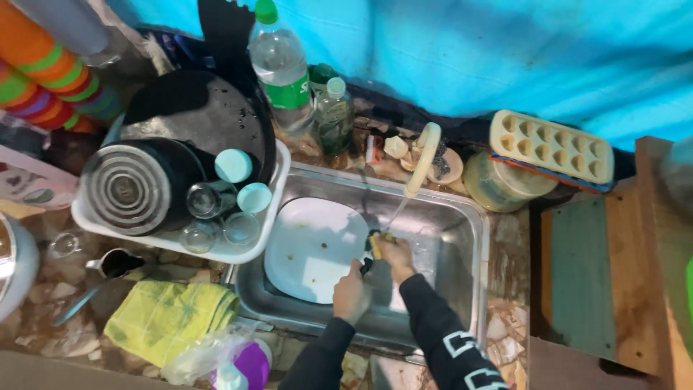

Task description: Clean a digital kitchen scale with a cloth and wash a ceramic plate in a sink using a sponge.

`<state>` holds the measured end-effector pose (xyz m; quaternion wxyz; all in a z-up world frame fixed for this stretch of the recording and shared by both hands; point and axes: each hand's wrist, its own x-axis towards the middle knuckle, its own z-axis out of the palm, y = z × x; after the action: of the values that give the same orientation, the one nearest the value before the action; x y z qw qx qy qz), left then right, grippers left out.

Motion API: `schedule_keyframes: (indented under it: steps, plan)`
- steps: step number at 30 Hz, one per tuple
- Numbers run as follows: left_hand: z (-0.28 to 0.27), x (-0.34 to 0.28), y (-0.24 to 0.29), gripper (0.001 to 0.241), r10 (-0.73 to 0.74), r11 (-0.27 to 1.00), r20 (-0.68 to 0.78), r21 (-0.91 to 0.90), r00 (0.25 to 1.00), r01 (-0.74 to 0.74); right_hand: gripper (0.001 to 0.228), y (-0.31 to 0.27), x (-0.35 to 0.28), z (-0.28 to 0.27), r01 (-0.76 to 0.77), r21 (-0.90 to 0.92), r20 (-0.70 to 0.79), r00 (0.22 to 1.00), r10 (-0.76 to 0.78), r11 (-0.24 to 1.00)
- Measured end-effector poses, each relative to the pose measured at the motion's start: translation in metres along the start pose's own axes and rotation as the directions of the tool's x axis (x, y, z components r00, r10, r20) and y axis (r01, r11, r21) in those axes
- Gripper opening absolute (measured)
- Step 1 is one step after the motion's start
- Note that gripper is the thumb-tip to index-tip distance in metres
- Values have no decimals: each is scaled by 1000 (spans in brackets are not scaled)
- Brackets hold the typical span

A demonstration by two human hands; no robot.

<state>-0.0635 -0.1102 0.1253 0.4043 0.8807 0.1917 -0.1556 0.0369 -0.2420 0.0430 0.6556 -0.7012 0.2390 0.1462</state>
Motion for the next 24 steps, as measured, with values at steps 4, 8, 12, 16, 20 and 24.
schedule_keyframes:
  steps: [4, 8, 12, 16, 20, 24]
  plan:
    - [-11, -9, -4, 35, 31, 999, 9, 17, 999, -31, 35, 20, 45, -16, -70, -57, -80, 995, 65, 996]
    - [-33, -18, -16, 33, 138, 990, 15, 14, 990, -138, 32, 75, 118, -63, 305, -412, -100, 921, -376, 858]
    - [-61, -19, -6, 30, 42, 998, -6, -46, 999, -42, 53, -12, 55, -80, 45, -818, -124, 960, -252, 573]
    - [-28, 7, -4, 31, 25, 982, -108, -183, 994, -45, 43, -23, 24, -58, 294, -833, 91, 909, -407, 469]
    - [14, 30, -10, 32, 3, 966, -45, -257, 999, -14, 29, -50, -9, -20, 651, -484, 296, 751, -591, 585]
    - [15, 30, -1, 29, 47, 945, -78, -318, 996, -70, 22, -77, -10, -9, 309, -82, 345, 901, -264, 947]
